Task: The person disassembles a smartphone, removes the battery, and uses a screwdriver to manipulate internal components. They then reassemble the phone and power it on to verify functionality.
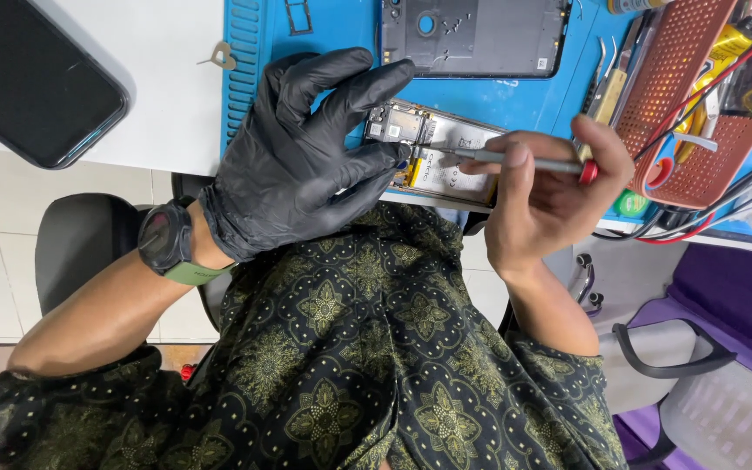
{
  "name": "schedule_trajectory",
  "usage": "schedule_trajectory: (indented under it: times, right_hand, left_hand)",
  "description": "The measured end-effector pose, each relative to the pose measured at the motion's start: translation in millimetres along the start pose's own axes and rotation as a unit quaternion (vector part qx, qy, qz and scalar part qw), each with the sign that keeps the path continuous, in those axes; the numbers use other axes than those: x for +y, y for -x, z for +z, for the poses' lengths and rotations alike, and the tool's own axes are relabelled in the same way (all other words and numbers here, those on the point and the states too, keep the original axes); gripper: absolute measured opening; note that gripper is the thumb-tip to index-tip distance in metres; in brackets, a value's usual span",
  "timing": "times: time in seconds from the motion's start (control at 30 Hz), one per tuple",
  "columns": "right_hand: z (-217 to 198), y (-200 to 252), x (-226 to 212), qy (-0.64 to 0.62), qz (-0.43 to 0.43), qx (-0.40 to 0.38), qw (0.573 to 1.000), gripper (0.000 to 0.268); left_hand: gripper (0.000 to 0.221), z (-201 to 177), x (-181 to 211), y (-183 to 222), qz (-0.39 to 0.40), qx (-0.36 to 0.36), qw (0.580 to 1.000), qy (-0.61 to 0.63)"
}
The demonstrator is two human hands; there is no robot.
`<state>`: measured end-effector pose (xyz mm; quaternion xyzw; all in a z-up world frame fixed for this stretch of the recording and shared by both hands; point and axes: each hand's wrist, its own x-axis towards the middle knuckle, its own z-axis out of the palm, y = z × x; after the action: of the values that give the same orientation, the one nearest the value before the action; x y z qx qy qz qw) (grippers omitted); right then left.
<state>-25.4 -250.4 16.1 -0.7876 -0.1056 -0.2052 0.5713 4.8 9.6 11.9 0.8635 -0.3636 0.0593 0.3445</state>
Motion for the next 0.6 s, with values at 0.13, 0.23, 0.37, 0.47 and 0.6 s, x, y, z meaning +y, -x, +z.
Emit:
schedule_trajectory:
  times: [0.13,0.23,0.37,0.47,0.6]
  right_hand:
    - [-15,-1,6,0.048,-0.099,-0.068,0.992,0.040]
    - [-18,0,3,0.047,-0.122,-0.088,0.988,0.046]
    - [-21,-6,-5,0.072,-0.130,-0.147,0.978,0.049]
    - [-27,-16,-10,0.070,-0.140,-0.218,0.963,0.061]
    - [-38,-36,-29,0.204,-0.203,-0.326,0.900,0.041]
  left_hand:
    - [0.025,3,1,3,-0.003,0.003,1.000,0.011]
    - [0.069,9,2,10,-0.112,-0.008,0.992,0.056]
    - [0.039,4,-1,7,-0.058,-0.023,0.998,0.004]
    - [0.027,5,-4,8,-0.009,-0.020,1.000,-0.015]
    - [0.015,3,-4,5,0.008,-0.018,1.000,-0.016]
